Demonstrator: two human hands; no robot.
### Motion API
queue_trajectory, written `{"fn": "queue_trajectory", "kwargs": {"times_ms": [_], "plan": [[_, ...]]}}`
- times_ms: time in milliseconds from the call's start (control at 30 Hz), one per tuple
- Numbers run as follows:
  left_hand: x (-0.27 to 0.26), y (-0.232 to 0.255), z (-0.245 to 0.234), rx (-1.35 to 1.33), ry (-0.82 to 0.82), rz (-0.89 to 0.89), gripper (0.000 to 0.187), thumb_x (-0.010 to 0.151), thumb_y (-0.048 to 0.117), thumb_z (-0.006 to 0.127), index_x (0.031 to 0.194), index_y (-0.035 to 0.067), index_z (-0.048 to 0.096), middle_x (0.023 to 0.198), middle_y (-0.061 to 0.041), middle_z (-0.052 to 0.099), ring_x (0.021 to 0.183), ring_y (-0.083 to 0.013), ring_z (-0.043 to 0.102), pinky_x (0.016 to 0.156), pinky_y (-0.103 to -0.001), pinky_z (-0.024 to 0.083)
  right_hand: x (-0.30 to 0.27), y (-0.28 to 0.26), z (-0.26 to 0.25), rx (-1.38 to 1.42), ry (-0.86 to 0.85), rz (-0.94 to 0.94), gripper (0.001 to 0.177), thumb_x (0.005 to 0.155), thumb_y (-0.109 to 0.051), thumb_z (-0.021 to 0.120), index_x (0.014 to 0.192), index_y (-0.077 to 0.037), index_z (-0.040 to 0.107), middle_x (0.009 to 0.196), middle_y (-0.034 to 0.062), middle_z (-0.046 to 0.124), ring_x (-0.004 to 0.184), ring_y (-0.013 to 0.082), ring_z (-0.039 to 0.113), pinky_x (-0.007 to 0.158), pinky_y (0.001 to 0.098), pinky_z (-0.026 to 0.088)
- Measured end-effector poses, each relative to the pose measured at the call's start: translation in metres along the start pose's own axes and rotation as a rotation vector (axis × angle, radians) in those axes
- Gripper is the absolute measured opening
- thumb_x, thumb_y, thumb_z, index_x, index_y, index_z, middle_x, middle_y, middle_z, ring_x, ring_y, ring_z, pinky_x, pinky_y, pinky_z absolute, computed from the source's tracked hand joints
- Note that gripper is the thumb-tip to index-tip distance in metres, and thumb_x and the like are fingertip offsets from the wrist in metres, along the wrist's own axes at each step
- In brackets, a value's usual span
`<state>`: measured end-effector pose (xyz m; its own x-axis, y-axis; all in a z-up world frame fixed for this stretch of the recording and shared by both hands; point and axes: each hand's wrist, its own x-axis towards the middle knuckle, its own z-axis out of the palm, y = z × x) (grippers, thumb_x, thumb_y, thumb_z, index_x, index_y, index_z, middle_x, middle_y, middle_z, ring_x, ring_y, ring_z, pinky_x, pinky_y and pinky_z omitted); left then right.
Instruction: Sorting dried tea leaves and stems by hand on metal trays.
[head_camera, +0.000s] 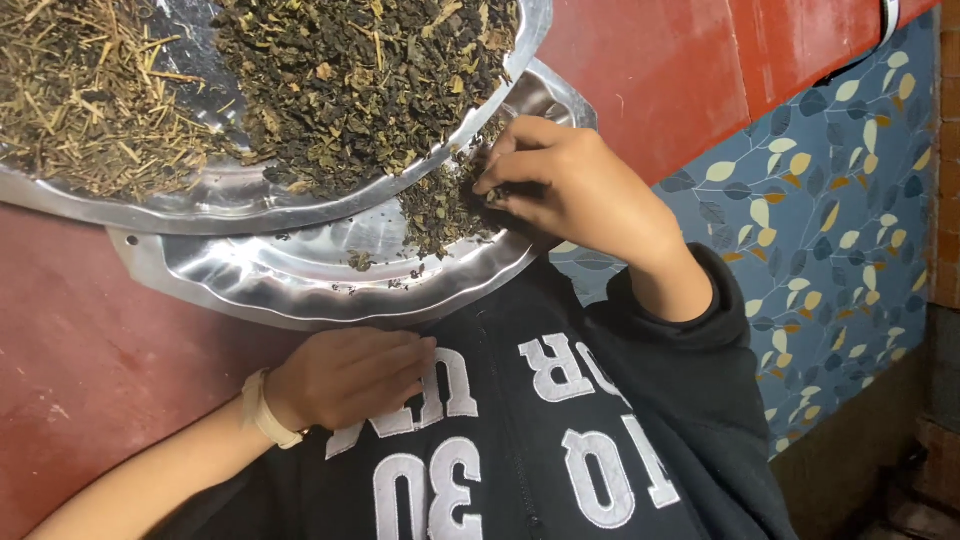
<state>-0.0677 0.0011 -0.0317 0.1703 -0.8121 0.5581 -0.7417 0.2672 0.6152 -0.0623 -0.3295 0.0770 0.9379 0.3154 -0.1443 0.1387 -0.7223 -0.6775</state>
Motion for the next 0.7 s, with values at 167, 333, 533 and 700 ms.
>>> {"fn": "queue_trajectory", "kwargs": {"times_ms": [167,333,533,700], "plan": [[0.038,0.017,-0.027,-0.354,0.254,-0.351,0.027,0.104,0.020,0.051,0.106,0.004,0.073,0.110,-0.014,0.076,0.097,-0.0271,0.078,0.084,-0.036,0.065,0.005,0.006,-0.005,-0.060,-0.053,-0.035,0.026,0.085,-0.002,0.084,0.109,-0.008,0.077,0.102,0.0073,0.063,0.089,0.0273,0.065,0.075,0.0410,0.051],[0.048,0.009,-0.042,-1.369,0.497,-0.891,0.054,0.103,0.028,0.045,0.130,-0.018,0.049,0.130,-0.034,0.061,0.119,-0.0383,0.064,0.108,-0.043,0.052,0.014,0.015,0.001,-0.100,-0.124,-0.034,0.016,0.084,-0.004,0.083,0.099,-0.010,0.080,0.100,0.0064,0.067,0.087,0.0278,0.068,0.074,0.0407,0.053],[0.037,-0.007,-0.031,-1.616,0.499,-0.879,0.061,0.103,0.038,0.043,0.140,-0.011,0.044,0.139,-0.032,0.056,0.136,-0.0395,0.054,0.114,-0.049,0.045,0.037,-0.006,-0.048,-0.047,-0.161,-0.187,0.021,0.083,-0.008,0.091,0.101,-0.009,0.081,0.097,0.0062,0.071,0.082,0.0171,0.069,0.078,0.0310,0.054],[0.034,-0.014,-0.033,-1.722,0.471,-0.825,0.057,0.105,0.037,0.045,0.144,-0.006,0.041,0.149,-0.034,0.047,0.143,-0.0428,0.047,0.118,-0.055,0.041,0.083,-0.031,-0.080,-0.157,-0.183,-0.163,0.020,0.097,-0.018,0.081,0.116,-0.012,0.076,0.106,0.0034,0.072,0.091,0.0193,0.065,0.078,0.0345,0.047]]}}
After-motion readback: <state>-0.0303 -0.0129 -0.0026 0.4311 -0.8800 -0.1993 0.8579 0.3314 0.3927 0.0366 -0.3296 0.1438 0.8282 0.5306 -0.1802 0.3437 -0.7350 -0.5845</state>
